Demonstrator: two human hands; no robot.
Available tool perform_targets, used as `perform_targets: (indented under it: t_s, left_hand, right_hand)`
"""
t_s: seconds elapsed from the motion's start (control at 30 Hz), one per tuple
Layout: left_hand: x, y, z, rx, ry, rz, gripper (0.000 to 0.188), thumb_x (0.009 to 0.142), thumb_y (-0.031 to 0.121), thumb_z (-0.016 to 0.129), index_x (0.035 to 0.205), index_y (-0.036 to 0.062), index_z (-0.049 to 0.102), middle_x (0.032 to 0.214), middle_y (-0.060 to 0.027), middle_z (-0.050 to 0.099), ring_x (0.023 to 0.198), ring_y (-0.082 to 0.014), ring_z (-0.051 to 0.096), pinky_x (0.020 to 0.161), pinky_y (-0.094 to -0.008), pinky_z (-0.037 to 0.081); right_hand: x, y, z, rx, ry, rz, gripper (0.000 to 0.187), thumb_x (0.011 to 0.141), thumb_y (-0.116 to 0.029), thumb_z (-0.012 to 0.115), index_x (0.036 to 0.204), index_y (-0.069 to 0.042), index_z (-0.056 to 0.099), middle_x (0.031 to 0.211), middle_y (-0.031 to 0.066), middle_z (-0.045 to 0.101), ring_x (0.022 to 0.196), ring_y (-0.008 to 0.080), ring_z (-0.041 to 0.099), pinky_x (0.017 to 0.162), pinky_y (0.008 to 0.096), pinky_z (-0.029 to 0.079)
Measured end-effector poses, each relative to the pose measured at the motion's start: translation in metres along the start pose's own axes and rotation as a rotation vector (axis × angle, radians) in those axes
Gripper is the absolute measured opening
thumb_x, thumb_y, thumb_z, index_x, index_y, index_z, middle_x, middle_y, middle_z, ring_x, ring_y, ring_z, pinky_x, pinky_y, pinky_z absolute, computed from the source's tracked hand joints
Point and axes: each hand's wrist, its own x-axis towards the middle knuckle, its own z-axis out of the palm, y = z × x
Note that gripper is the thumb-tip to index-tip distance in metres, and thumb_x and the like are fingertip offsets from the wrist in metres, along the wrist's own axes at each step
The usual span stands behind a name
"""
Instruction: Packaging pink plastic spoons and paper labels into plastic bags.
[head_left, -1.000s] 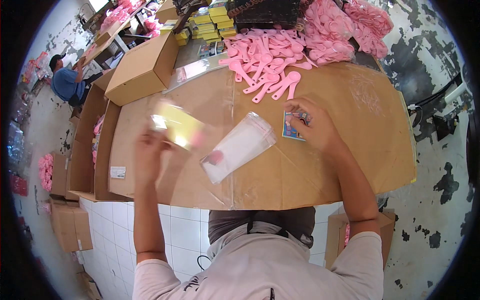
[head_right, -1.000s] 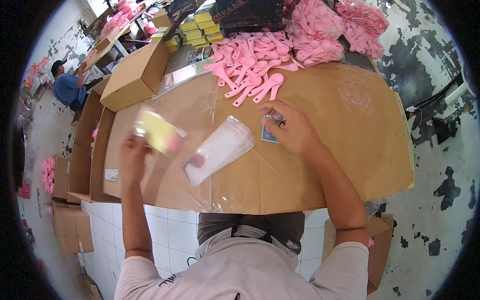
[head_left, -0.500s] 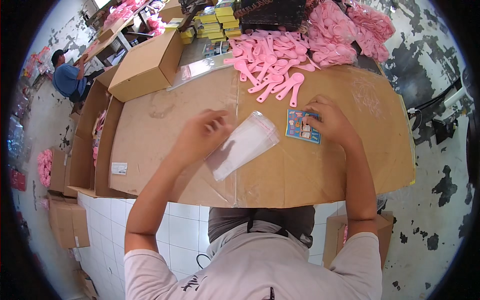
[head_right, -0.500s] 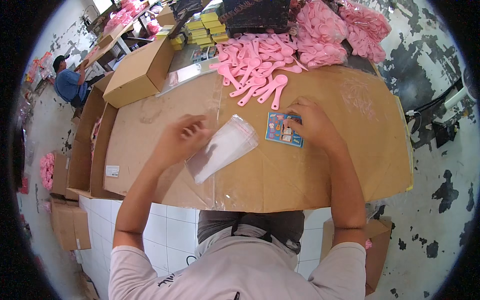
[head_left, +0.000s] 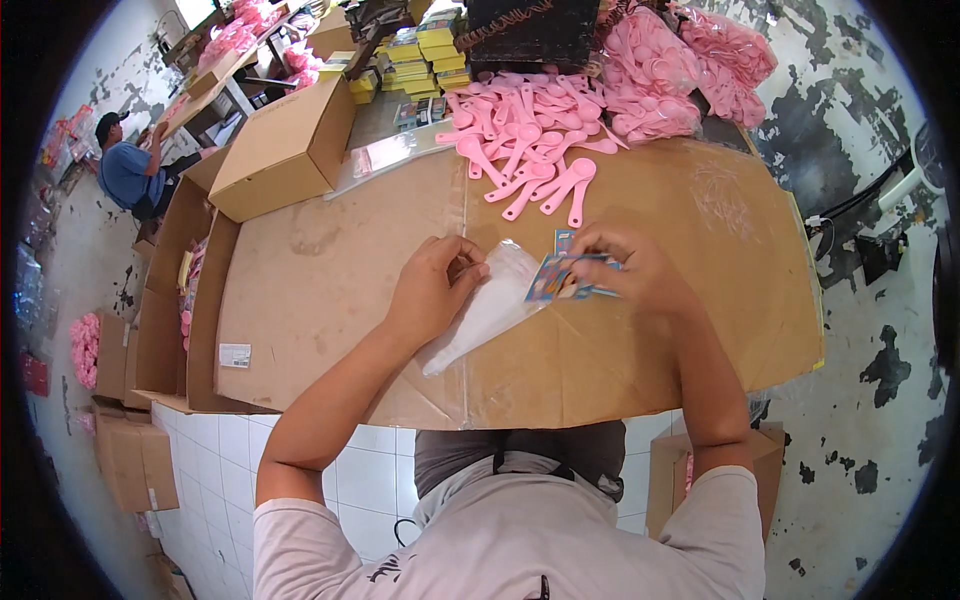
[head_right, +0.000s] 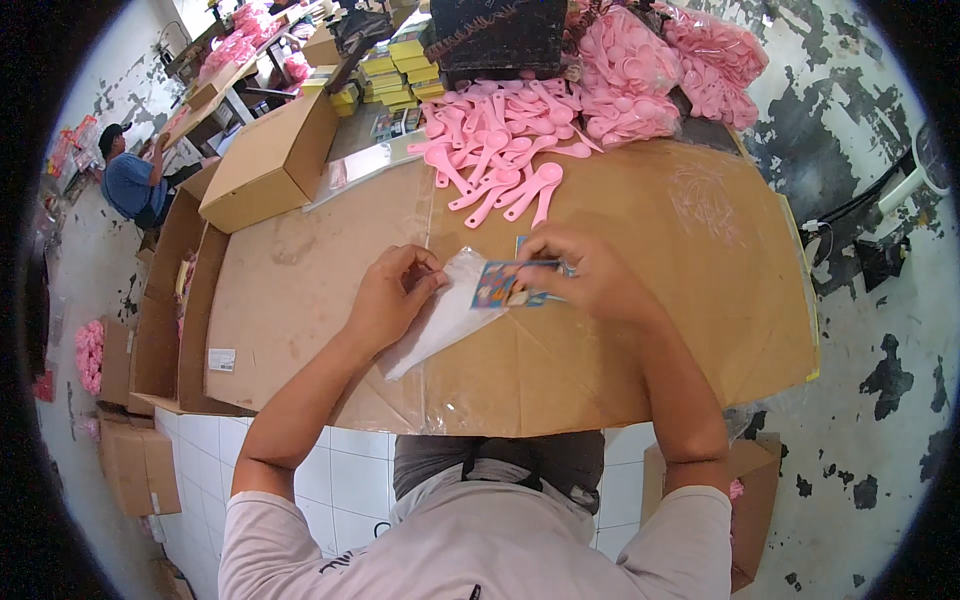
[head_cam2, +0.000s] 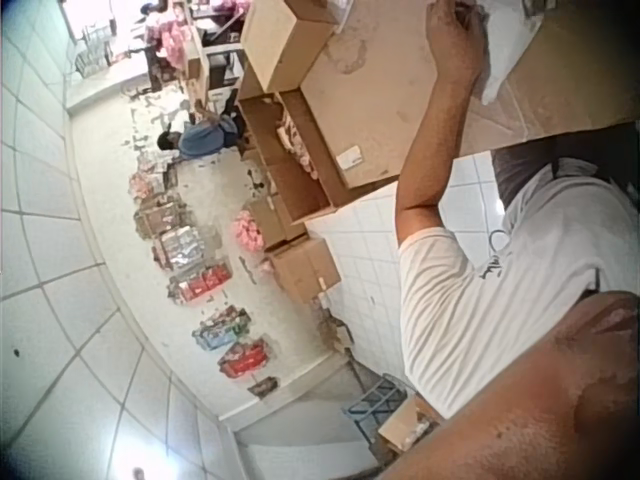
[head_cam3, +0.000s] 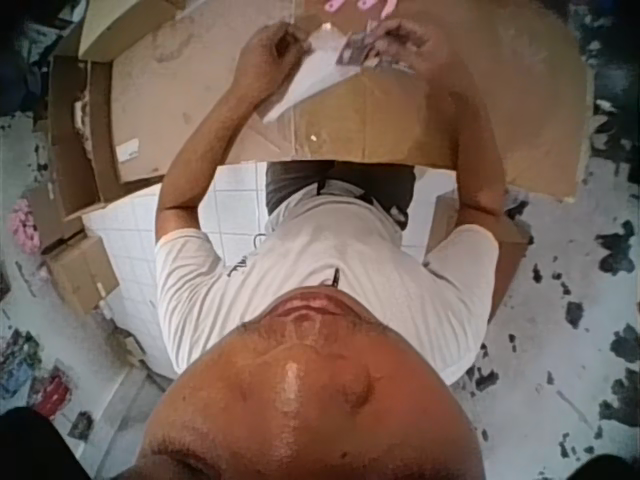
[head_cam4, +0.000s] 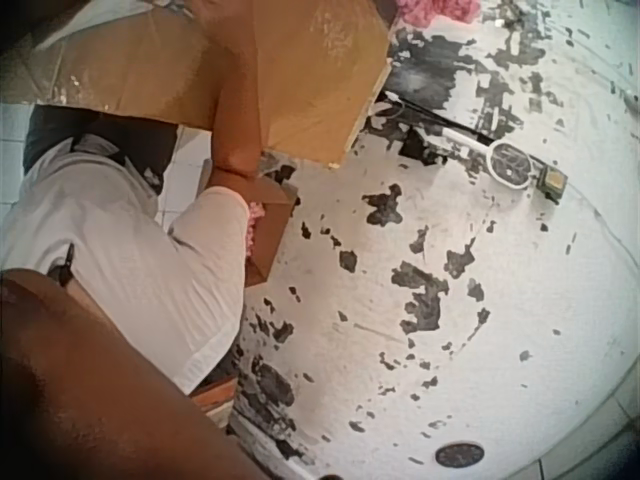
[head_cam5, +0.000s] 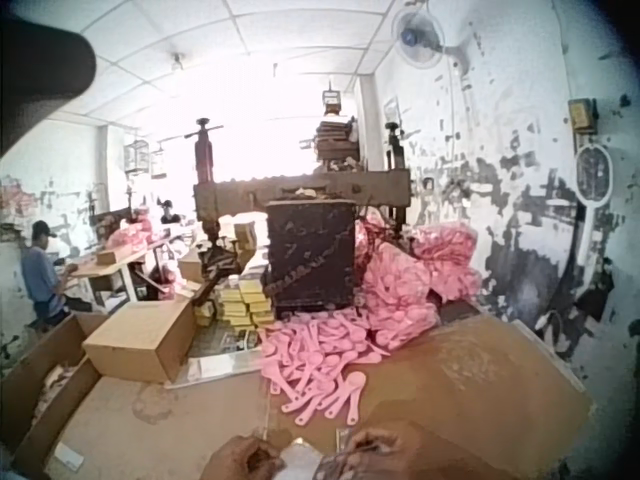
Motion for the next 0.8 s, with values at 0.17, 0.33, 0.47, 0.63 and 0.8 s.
perform_targets:
  t_s: [0.17, 0.33, 0.47, 0.63, 0.8]
  left_hand:
    - [0.004, -0.014, 0.006, -0.575, 0.009, -0.108, 0.016, 0.097, 0.007, 0.067, 0.11, -0.0024, 0.066, 0.1, -0.0063, 0.069, 0.089, -0.0108, 0.065, 0.08, -0.0271, 0.055]
    - [0.008, -0.014, -0.012, -0.938, -0.034, -0.272, 0.019, 0.1, 0.009, 0.065, 0.115, -0.0018, 0.066, 0.096, -0.0074, 0.071, 0.083, -0.0128, 0.068, 0.074, -0.0272, 0.055]
    - [0.008, -0.007, -0.012, -1.037, -0.074, -0.254, 0.021, 0.101, 0.014, 0.065, 0.115, -0.001, 0.068, 0.099, -0.0099, 0.074, 0.081, -0.0137, 0.069, 0.069, -0.0249, 0.055]
    - [0.0, 0.003, -0.004, -0.874, -0.153, -0.312, 0.026, 0.098, 0.012, 0.069, 0.12, -0.0021, 0.068, 0.099, -0.0103, 0.076, 0.082, -0.0123, 0.07, 0.071, -0.0246, 0.055]
    - [-0.003, -0.003, 0.004, -0.796, -0.157, -0.246, 0.03, 0.096, 0.008, 0.072, 0.123, -0.003, 0.067, 0.098, -0.0104, 0.076, 0.082, -0.011, 0.07, 0.071, -0.0241, 0.055]
  right_hand:
    - [0.009, 0.017, 0.034, -0.711, -0.073, -0.368, 0.016, 0.091, -0.008, 0.065, 0.106, -0.001, 0.068, 0.097, 0.0121, 0.066, 0.086, 0.0237, 0.064, 0.081, 0.0347, 0.051]
    - [0.006, 0.01, 0.029, -0.643, -0.004, -0.306, 0.02, 0.091, -0.006, 0.063, 0.11, -0.002, 0.067, 0.099, 0.0125, 0.066, 0.083, 0.0257, 0.064, 0.078, 0.0346, 0.052]
    - [0.006, 0.01, 0.027, -0.4, 0.267, -0.106, 0.025, 0.092, -0.003, 0.063, 0.117, -0.002, 0.065, 0.098, 0.0089, 0.067, 0.085, 0.0161, 0.064, 0.078, 0.0307, 0.051]
    - [0.008, 0.014, 0.032, -0.042, 0.304, -0.088, 0.031, 0.093, -0.001, 0.067, 0.123, -0.001, 0.061, 0.102, 0.0072, 0.067, 0.092, 0.0091, 0.062, 0.082, 0.0274, 0.05]
    - [0.007, 0.012, 0.034, -0.015, 0.301, -0.108, 0.031, 0.093, -0.002, 0.068, 0.123, 0.001, 0.062, 0.106, 0.0074, 0.068, 0.095, 0.0102, 0.063, 0.085, 0.0276, 0.051]
